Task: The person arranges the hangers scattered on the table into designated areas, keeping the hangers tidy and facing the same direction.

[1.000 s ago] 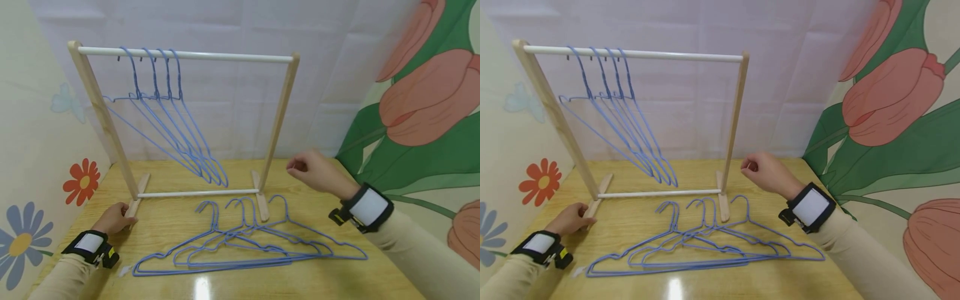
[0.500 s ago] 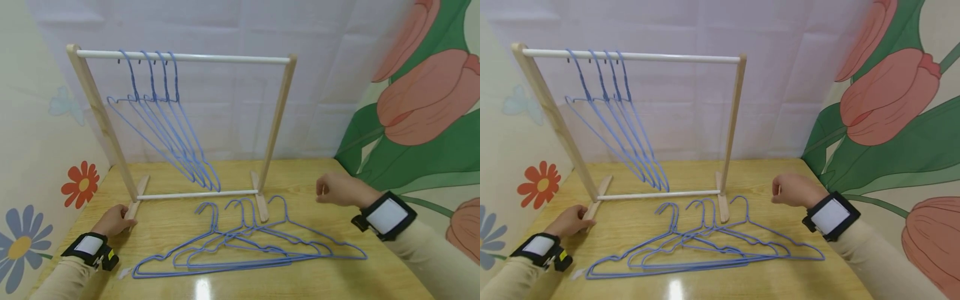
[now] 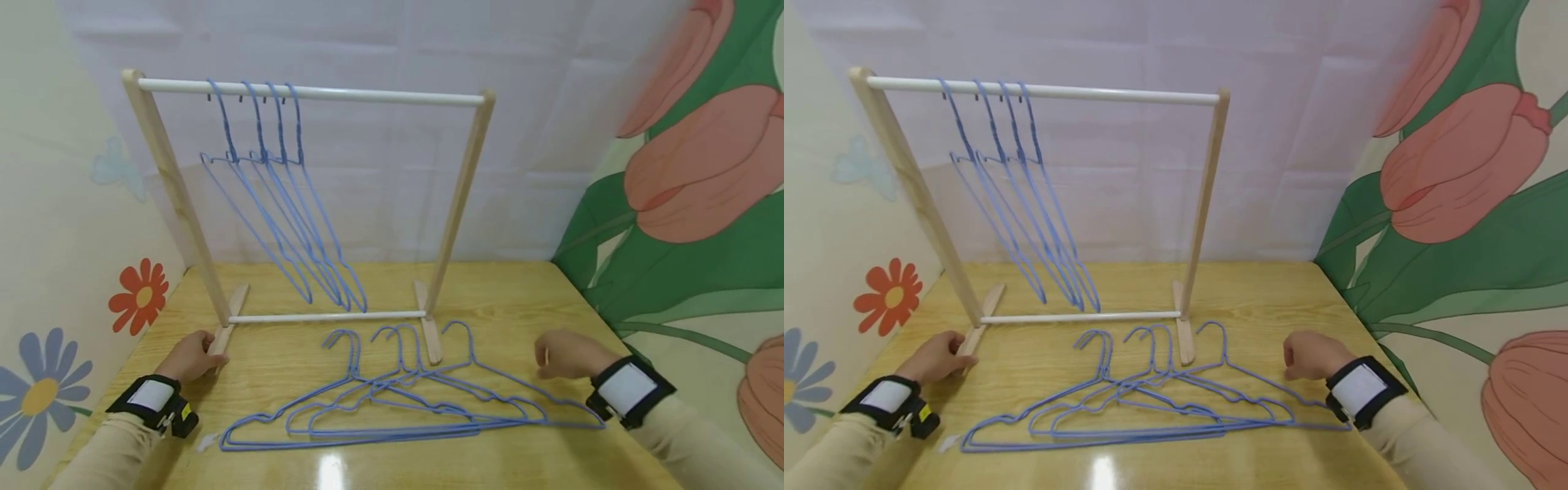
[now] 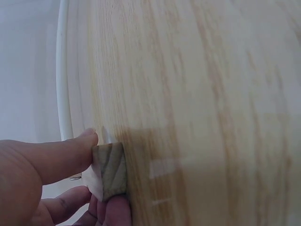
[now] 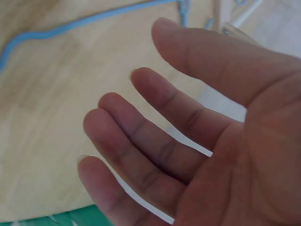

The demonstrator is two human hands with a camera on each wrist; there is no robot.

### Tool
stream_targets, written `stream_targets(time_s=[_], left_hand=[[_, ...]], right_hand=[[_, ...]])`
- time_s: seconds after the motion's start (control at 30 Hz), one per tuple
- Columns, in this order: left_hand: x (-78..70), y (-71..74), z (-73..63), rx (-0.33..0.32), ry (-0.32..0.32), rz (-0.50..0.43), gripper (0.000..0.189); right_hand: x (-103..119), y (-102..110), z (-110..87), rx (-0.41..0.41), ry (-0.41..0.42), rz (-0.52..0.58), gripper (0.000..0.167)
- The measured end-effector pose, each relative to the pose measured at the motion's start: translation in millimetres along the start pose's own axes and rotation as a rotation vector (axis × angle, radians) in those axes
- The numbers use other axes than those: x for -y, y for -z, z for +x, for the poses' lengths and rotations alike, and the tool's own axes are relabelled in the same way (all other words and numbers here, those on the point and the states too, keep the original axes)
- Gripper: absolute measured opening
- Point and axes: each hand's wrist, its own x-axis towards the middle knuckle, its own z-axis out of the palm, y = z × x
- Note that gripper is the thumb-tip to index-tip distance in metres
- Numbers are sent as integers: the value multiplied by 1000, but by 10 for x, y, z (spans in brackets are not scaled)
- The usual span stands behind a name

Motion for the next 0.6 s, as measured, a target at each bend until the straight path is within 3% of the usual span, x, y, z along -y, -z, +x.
stream_targets(time_s=[0.4, 0.6], left_hand=[[-12, -1, -15, -1, -9, 0, 46], [-53, 13, -39, 5, -15, -4, 44]], right_hand=[[-137, -412, -8, -41, -83, 49, 23], [-141, -542, 0, -21, -127, 53, 25]])
